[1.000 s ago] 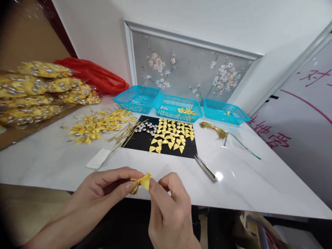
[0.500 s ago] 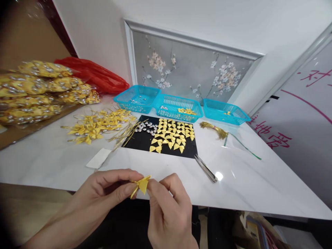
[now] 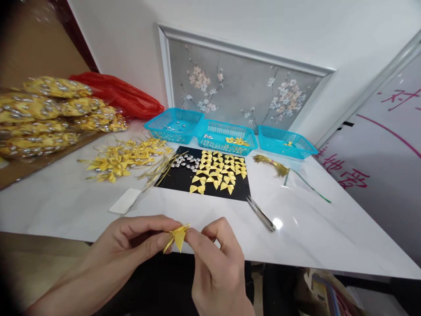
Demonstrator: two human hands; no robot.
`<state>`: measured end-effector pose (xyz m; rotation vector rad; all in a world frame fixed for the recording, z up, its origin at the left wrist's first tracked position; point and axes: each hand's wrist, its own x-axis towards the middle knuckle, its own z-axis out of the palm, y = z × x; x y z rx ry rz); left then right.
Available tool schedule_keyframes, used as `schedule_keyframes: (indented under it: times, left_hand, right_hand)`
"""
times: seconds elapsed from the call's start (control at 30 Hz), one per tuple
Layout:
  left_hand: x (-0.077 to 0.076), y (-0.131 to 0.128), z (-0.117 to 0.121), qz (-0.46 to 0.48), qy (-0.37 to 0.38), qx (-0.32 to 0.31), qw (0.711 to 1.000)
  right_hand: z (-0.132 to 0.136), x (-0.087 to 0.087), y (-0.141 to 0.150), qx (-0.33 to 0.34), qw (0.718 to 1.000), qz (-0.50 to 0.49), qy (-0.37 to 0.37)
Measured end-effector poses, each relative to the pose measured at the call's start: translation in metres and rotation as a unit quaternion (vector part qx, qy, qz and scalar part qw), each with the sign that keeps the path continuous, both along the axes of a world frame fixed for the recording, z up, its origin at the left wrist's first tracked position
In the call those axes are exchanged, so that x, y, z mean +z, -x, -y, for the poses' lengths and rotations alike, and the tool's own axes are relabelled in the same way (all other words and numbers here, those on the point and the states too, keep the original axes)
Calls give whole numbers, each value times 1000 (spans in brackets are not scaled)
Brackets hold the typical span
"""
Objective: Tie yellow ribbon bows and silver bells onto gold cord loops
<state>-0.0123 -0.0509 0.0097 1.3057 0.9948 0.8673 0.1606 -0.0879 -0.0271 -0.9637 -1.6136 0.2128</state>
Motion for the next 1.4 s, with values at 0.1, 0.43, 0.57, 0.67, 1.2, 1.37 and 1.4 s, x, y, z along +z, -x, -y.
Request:
schedule_keyframes:
  times: [0.1, 0.43, 0.57, 0.67, 1.2, 1.37, 1.4]
  left_hand:
    - [2, -1, -1, -5, -14, -4, 1000]
    - [3, -2, -1, -7, -32, -9, 999]
    - [3, -2, -1, -10, -42, -5, 999]
    - [4, -1, -1, -25, -48, -4, 999]
    - [4, 1, -1, -56, -45, -10, 997]
    - [5, 0, -1, -46, -43, -22, 998]
    - [6, 0, -1, -44, -48, -23, 998]
  right_hand:
    - [-1, 1, -1, -6, 1000, 10, -9]
    - [-3, 7, 3, -13, 1000, -7, 7]
    - [-1, 4, 2, -6, 1000, -10, 18]
    - [0, 2, 0, 1, 1000, 2, 16]
    - [-2, 8, 3, -12, 1000, -6, 24]
    - [-5, 7, 6, -16, 999, -24, 27]
    - [-6, 7, 6, -21, 999, -31, 33]
